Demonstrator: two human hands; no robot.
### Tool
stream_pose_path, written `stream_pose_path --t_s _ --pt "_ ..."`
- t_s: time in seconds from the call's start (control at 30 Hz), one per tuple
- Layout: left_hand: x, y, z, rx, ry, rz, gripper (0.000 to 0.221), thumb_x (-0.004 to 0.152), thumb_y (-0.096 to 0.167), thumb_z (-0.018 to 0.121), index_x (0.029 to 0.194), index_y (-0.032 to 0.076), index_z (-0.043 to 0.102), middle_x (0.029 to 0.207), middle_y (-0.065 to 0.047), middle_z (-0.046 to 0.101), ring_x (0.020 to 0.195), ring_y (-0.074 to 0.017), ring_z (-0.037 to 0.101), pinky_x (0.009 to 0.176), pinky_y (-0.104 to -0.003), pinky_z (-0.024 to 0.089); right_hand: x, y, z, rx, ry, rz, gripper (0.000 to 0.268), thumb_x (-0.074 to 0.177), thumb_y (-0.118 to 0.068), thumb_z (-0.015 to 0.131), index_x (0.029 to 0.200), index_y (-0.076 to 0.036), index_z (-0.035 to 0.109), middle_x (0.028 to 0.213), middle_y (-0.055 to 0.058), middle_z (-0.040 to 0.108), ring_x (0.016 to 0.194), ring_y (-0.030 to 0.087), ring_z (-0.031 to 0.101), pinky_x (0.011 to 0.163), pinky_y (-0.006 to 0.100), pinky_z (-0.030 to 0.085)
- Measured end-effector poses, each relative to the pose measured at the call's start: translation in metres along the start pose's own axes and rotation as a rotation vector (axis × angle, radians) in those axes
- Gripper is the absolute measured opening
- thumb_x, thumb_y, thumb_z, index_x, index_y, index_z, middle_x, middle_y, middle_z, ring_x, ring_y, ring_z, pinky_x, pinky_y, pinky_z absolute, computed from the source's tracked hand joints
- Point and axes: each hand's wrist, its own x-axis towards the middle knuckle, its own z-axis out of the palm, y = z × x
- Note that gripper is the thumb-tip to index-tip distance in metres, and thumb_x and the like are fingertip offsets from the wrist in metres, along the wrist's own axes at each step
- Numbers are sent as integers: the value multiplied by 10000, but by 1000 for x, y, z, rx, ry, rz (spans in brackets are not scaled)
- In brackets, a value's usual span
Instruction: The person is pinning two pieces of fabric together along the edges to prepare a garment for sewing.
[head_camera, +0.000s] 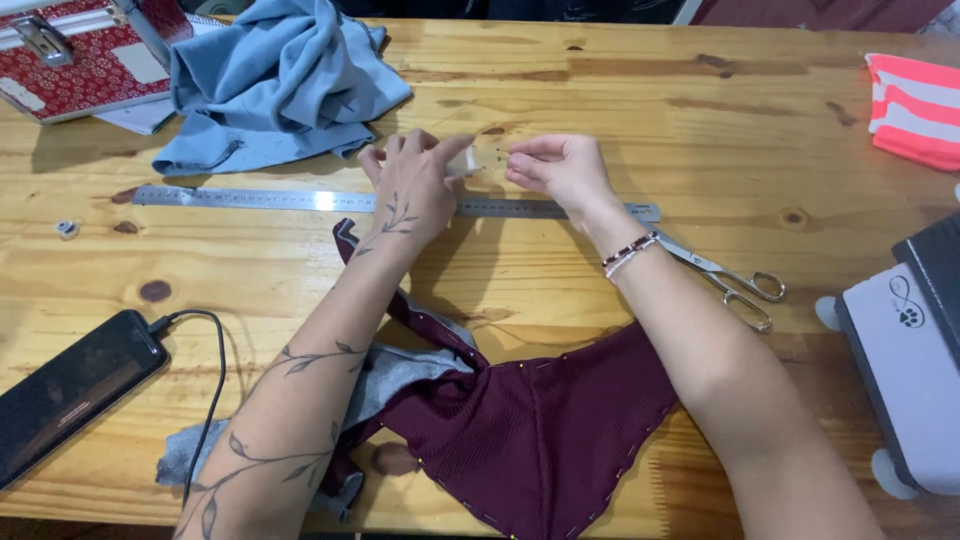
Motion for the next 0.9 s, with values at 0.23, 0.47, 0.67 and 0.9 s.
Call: stream_pose_path --t_s 0.23,0.47,0.67,0.9 --pt "3 -5 -19 -272 89 -78 514 916 156 746 1362 330 560 1098 -78 620 1139 -288 601 1052 -563 245 -10 -16 0 -622 75 -60 166 860 -95 762 1005 -174 779 846 54 770 687 116 751 636 179 641" --pt "0 -10 -34 -717 119 -236 268 911 65 635 1134 189 555 1220 -134 685 1087 -265 718 754 -344 637 -13 -26 -4 -1102 38 -200 106 856 -186 742 924 -176 822 884 34 785 888 193 725 821 352 546" --pt "13 -27 -21 -642 224 -216 693 815 170 789 1389 121 403 1278 -182 574 1156 -311 619 911 -391 542 -7 -31 -26 -1181 30 -299 109 800 -182 692 810 -179 801 775 3 763 762 165 708 767 343 557" --pt "-38 85 -104 -410 220 522 168 742 34 695 828 173 653 819 61 728 789 -193 677 842 -360 420 -102 -98 -38 -1484 -158 -121 130 747 -198 646 773 -164 769 737 8 752 722 210 715 753 359 566"
